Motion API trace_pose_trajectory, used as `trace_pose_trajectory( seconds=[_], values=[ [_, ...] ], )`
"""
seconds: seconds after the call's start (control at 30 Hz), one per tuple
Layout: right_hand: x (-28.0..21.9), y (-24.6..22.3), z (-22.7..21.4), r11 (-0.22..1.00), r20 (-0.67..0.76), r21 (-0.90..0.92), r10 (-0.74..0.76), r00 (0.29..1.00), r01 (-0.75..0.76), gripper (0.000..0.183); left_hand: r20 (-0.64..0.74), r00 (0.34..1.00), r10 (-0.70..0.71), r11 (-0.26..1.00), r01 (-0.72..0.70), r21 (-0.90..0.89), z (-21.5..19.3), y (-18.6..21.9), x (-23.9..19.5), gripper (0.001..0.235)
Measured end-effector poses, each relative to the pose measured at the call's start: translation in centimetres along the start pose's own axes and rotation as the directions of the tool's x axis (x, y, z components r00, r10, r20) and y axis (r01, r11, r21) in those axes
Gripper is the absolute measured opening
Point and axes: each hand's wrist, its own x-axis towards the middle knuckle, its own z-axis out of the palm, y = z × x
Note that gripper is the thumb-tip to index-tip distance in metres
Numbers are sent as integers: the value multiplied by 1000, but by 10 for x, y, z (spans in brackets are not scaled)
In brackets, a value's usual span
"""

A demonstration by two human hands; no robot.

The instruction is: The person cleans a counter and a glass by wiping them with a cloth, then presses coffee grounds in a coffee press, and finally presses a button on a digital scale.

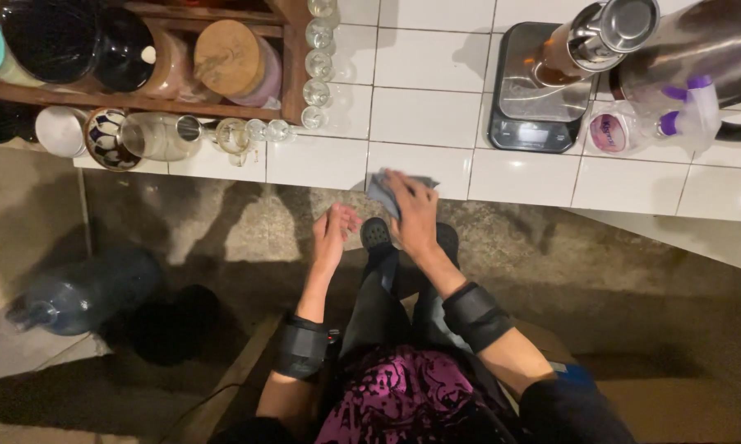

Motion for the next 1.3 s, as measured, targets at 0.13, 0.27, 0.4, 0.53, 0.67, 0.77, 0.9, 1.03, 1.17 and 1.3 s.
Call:
trace_pose_trajectory(
  seconds=[0.13,0.27,0.4,0.53,0.67,0.77,0.9,1.03,1.17,1.3],
  values=[
    [-26,-8,-6,989,177,138,-74,981,50,49,12,1000,7,1000,-7,23,-18,20,-9,48],
    [-8,-2,-31,957,-9,289,34,999,-30,35,-4,1000,15,998,-15,53,-24,26,7,47],
    [28,-8,-68,966,-200,125,249,948,-227,39,-17,992,127,965,-120,234,-14,45,12,43],
    [53,14,-48,971,-195,-14,233,953,-240,58,-23,968,252,927,-234,293,5,65,23,34],
    [64,26,-13,988,-75,-145,39,996,-49,81,-9,900,435,774,-369,515,14,87,41,20],
    [68,30,-4,981,-72,-187,33,997,-46,85,58,772,633,618,-549,563,17,88,53,15],
    [89,33,-7,981,-131,-181,50,990,-73,87,121,702,702,498,-605,621,16,86,72,14],
    [134,54,-11,982,-149,-156,82,985,-105,91,149,708,690,447,-579,682,20,97,84,26],
    [183,81,-20,978,-132,-175,94,987,-117,90,125,669,732,367,-543,756,27,98,97,29],
    [231,122,-18,977,-104,-188,78,991,-97,84,109,712,694,344,-461,818,28,94,98,25]
  ],
)
